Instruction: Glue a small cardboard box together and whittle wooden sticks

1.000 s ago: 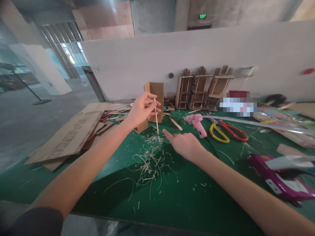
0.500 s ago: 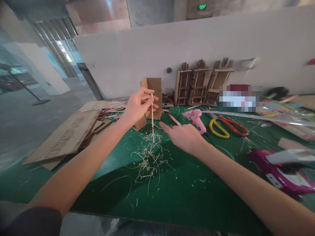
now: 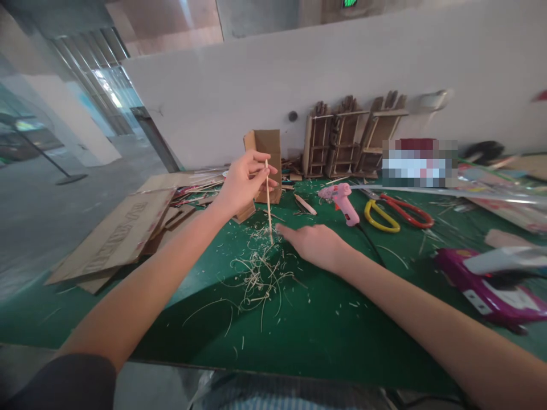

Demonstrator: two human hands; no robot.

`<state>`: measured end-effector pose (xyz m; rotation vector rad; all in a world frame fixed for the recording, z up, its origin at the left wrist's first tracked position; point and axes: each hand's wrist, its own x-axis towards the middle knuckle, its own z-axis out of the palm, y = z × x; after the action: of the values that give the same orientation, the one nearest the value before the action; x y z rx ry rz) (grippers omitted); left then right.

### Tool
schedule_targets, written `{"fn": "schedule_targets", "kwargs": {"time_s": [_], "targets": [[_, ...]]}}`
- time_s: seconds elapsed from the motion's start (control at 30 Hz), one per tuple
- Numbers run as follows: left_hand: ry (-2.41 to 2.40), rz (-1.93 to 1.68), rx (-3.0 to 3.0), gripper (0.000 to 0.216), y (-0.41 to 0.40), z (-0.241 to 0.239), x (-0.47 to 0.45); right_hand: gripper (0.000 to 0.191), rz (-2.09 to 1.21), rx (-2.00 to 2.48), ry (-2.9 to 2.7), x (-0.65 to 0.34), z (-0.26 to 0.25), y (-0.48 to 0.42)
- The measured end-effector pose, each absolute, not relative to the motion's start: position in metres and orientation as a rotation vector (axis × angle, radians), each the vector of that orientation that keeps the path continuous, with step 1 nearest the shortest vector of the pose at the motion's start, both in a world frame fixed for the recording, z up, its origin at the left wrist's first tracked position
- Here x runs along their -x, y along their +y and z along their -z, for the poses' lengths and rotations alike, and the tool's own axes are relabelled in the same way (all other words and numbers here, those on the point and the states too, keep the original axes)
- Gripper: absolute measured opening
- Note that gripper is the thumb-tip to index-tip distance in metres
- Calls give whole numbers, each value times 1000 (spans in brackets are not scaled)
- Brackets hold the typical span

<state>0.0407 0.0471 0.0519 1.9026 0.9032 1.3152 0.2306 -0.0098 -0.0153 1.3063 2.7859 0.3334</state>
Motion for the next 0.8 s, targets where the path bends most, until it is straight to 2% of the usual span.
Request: {"fn": "schedule_targets", "kwargs": {"time_s": [0.27,0.4,0.57,0.8], "targets": [[858,-1335,-1920,19,48,-50,-37,52,-374,-1172,2820,-234,22,-15],[885,-1321,-1921,20,47,-51,-37,52,-397,-1301,2740,-232,8,-12],[910,-1300,-1945,20,42,-55,-38,54,-578,-1485,2629,-227,-3,-7],[925,-1305,-1965,19,39,-56,-43,59,-404,-1453,2603,-226,4,-17]]}}
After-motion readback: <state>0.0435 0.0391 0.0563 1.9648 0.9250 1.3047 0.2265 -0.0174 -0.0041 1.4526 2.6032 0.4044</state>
